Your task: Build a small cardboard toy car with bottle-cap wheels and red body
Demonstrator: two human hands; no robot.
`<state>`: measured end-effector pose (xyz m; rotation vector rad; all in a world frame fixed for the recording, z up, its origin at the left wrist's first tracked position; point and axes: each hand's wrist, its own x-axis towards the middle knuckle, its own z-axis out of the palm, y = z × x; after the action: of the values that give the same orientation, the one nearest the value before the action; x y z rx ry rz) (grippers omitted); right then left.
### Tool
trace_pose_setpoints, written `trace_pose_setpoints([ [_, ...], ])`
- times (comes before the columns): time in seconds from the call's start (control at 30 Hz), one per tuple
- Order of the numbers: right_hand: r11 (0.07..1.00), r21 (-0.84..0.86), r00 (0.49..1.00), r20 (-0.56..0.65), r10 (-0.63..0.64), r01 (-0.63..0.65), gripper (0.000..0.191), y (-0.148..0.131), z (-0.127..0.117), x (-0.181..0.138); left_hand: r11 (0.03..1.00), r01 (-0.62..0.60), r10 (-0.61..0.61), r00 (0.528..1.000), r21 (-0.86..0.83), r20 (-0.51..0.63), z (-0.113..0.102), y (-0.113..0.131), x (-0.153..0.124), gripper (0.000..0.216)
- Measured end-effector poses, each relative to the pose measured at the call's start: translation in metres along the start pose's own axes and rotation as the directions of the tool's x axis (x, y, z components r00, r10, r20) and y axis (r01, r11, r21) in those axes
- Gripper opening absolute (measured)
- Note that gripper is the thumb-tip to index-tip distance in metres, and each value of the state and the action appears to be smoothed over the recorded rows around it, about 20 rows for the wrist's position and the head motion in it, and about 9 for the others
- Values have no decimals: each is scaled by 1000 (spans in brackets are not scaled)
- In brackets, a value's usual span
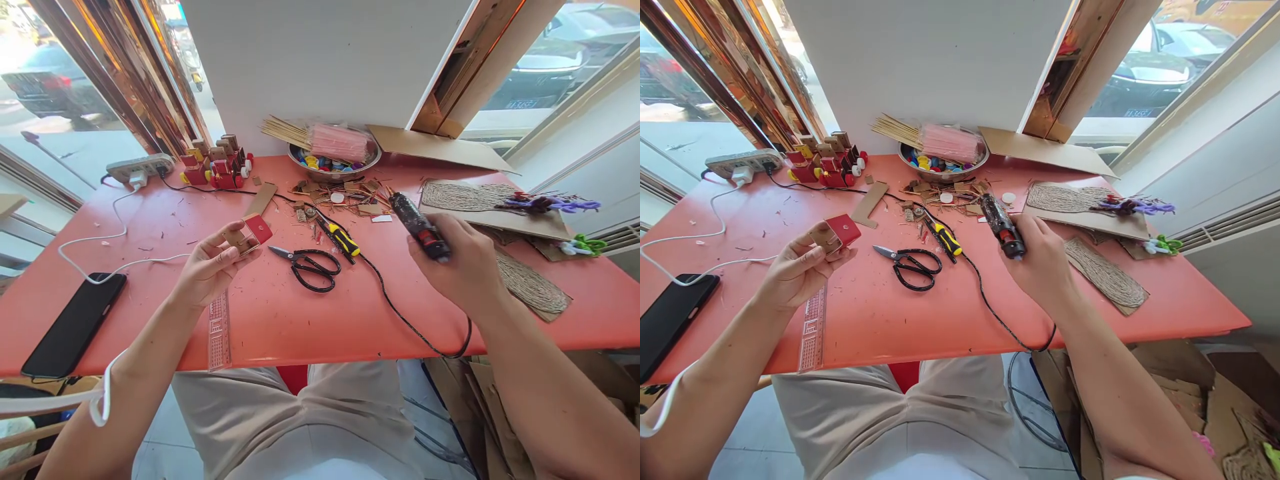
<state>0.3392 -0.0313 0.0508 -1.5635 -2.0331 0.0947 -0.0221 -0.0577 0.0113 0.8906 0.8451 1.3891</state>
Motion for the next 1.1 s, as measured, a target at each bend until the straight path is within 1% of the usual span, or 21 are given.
trace_pose_setpoints([
  [0.03,987,152,999,1,-46,46,14,-5,-2,2,1000,5,-5,1000,1,-1,0,0,0,43],
  [0.07,951,301,996,30,-87,74,25,-12,-3,5,1000,11,-11,1000,2,-2,0,-1,0,44],
  [0.13,838,541,977,133,-165,68,48,-29,-3,12,1000,18,-18,1000,-2,-2,0,-2,0,46],
  [0.2,727,686,943,223,-248,29,59,-47,0,20,1000,25,-25,1000,-15,-6,-1,-3,1,45],
  [0.27,647,762,912,276,-302,-17,60,-62,8,26,999,31,-31,999,-25,-10,-2,-4,1,44],
  [0.33,590,804,892,315,-324,-69,58,-73,18,26,999,30,-31,999,-26,-12,-1,-4,0,44],
  [0.4,557,822,885,343,-316,-119,56,-79,29,21,1000,19,-19,1000,-21,-15,0,-3,0,46],
  [0.53,514,834,883,380,-276,-198,54,-80,44,5,1000,6,-6,1000,4,-7,3,-2,-2,47],
  [0.67,491,836,870,413,-270,-245,53,-77,44,-4,1000,17,-17,1000,22,10,4,-2,-5,53],
  [0.83,488,827,865,437,-247,-279,49,-81,41,-6,998,45,-45,999,48,6,2,-4,-7,54],
  [1.0,465,840,872,425,-244,-279,47,-86,42,-6,997,56,-54,998,46,-31,3,-4,-7,53],
  [1.1,469,844,873,413,-258,-260,46,-87,42,-5,997,48,-47,998,59,-30,4,-3,-7,53],
])
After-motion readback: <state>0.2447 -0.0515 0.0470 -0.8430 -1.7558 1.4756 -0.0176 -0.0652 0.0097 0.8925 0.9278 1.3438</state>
